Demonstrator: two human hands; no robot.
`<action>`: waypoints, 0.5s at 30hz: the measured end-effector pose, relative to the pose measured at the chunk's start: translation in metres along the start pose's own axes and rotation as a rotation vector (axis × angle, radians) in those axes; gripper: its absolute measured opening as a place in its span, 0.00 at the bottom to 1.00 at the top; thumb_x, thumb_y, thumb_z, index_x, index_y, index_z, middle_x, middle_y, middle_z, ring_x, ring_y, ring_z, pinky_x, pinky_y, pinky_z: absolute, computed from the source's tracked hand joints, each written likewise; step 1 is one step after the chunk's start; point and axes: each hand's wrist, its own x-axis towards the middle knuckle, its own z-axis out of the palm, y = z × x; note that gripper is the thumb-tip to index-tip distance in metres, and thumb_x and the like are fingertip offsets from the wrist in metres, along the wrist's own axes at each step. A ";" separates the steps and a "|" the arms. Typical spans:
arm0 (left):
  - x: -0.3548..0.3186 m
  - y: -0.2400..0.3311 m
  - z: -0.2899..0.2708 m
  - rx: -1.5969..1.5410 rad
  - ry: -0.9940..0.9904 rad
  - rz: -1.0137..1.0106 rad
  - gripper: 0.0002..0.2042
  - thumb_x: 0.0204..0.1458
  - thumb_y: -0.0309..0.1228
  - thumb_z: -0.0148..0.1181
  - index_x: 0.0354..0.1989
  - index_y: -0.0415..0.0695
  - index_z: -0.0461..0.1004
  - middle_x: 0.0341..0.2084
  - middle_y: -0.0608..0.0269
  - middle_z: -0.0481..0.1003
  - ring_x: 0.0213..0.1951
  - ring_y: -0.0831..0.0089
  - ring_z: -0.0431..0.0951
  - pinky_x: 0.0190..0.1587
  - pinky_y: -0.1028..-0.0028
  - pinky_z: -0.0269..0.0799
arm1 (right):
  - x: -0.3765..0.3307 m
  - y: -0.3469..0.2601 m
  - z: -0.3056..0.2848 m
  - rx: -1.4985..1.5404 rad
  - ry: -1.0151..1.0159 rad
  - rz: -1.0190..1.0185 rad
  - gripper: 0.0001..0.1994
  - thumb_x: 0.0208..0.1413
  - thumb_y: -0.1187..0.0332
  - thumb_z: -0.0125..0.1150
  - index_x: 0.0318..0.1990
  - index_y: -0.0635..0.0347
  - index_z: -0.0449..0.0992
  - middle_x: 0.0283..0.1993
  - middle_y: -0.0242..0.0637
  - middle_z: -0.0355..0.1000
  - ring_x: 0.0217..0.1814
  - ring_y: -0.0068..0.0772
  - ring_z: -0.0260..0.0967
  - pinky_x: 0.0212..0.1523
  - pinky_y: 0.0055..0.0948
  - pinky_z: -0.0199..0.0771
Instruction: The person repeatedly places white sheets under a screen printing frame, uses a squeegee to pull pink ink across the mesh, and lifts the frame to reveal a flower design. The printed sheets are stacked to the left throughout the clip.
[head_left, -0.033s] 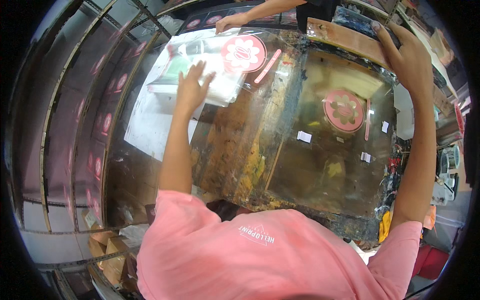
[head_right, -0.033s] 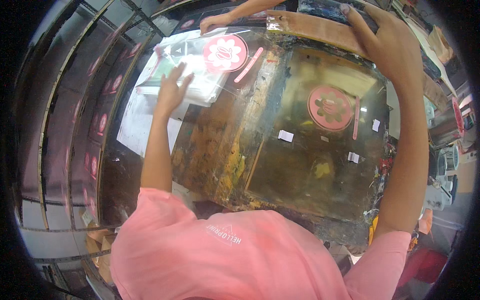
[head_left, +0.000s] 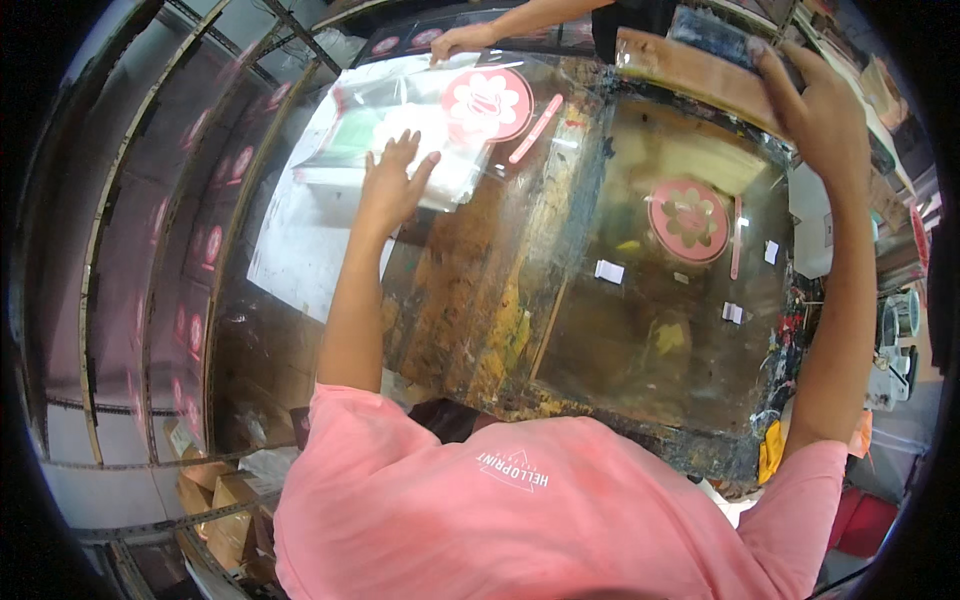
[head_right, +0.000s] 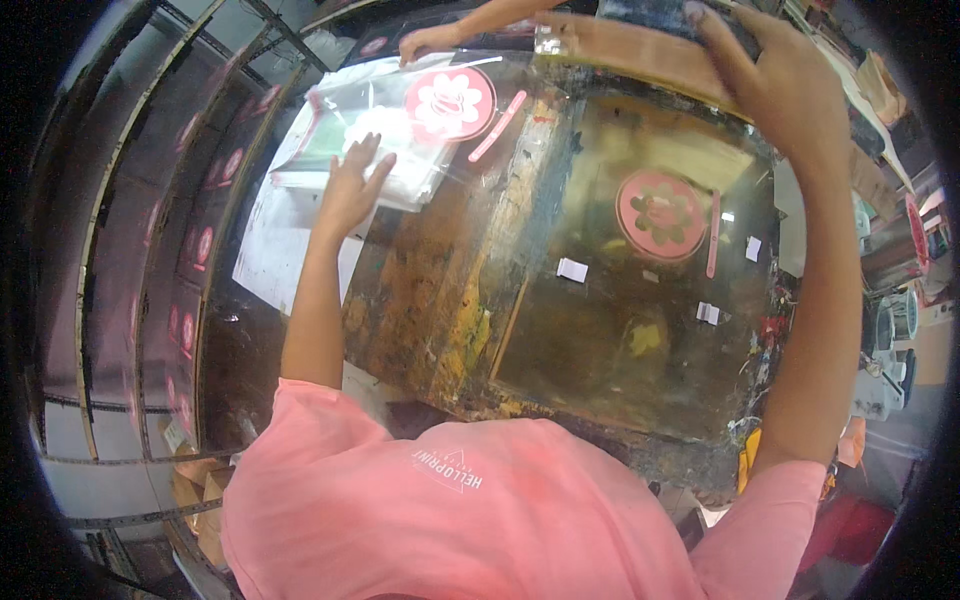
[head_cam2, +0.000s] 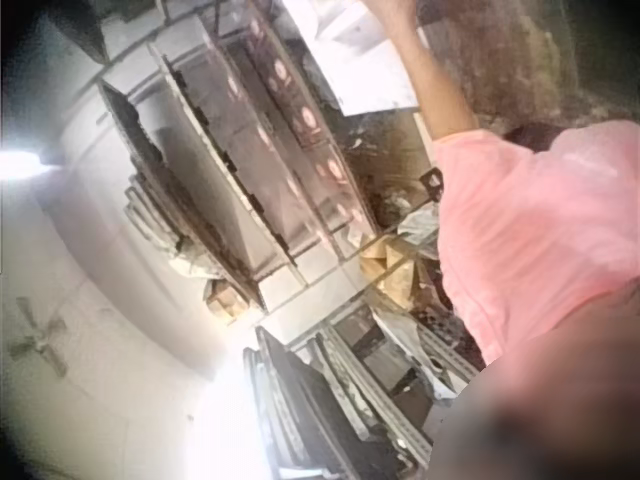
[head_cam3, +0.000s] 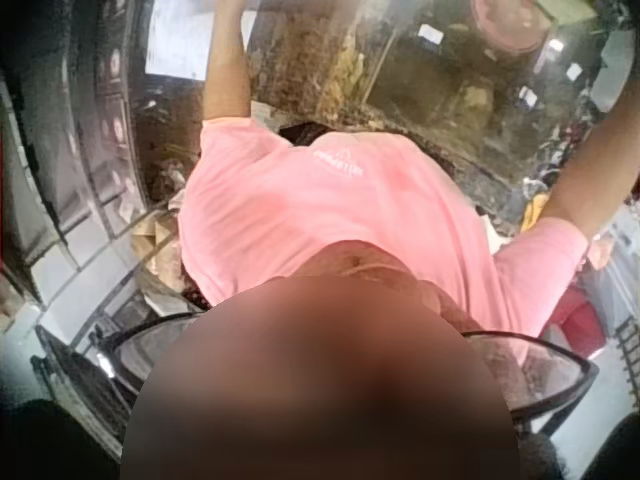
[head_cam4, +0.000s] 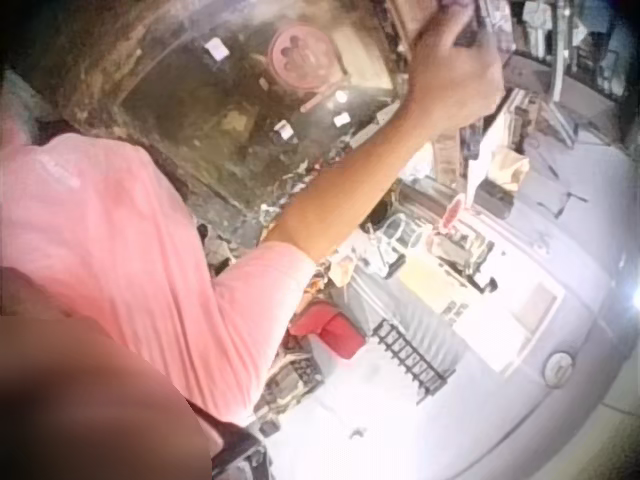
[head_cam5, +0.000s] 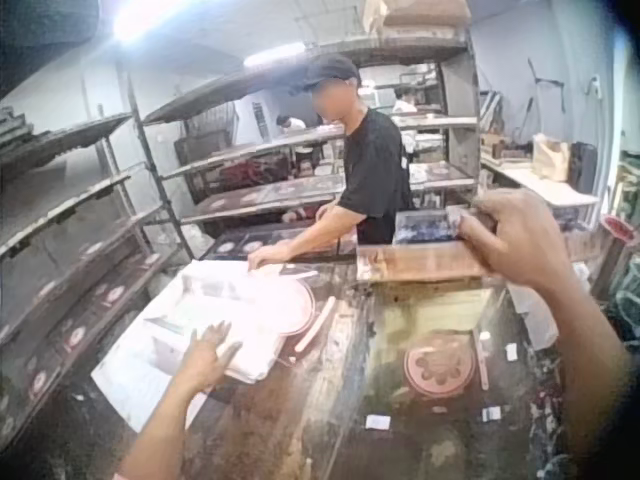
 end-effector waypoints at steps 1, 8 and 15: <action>-0.007 0.005 0.006 0.006 -0.032 -0.036 0.33 0.69 0.51 0.51 0.73 0.38 0.67 0.74 0.43 0.63 0.76 0.45 0.58 0.77 0.44 0.47 | 0.002 0.007 0.002 -0.009 -0.025 0.000 0.29 0.68 0.40 0.53 0.53 0.58 0.83 0.36 0.54 0.77 0.43 0.60 0.76 0.47 0.48 0.72; 0.001 0.009 0.008 0.032 -0.036 -0.095 0.26 0.72 0.48 0.44 0.61 0.43 0.79 0.63 0.51 0.77 0.71 0.48 0.68 0.77 0.43 0.48 | 0.024 0.037 0.015 -0.255 0.081 -0.325 0.23 0.69 0.50 0.53 0.59 0.55 0.80 0.49 0.50 0.80 0.51 0.57 0.77 0.54 0.48 0.74; 0.036 0.073 -0.057 0.231 -0.155 0.189 0.21 0.70 0.45 0.48 0.50 0.47 0.86 0.50 0.48 0.83 0.57 0.49 0.80 0.76 0.50 0.53 | 0.011 -0.009 -0.011 -0.047 0.085 0.024 0.29 0.62 0.42 0.58 0.30 0.66 0.81 0.32 0.58 0.78 0.39 0.62 0.78 0.43 0.52 0.75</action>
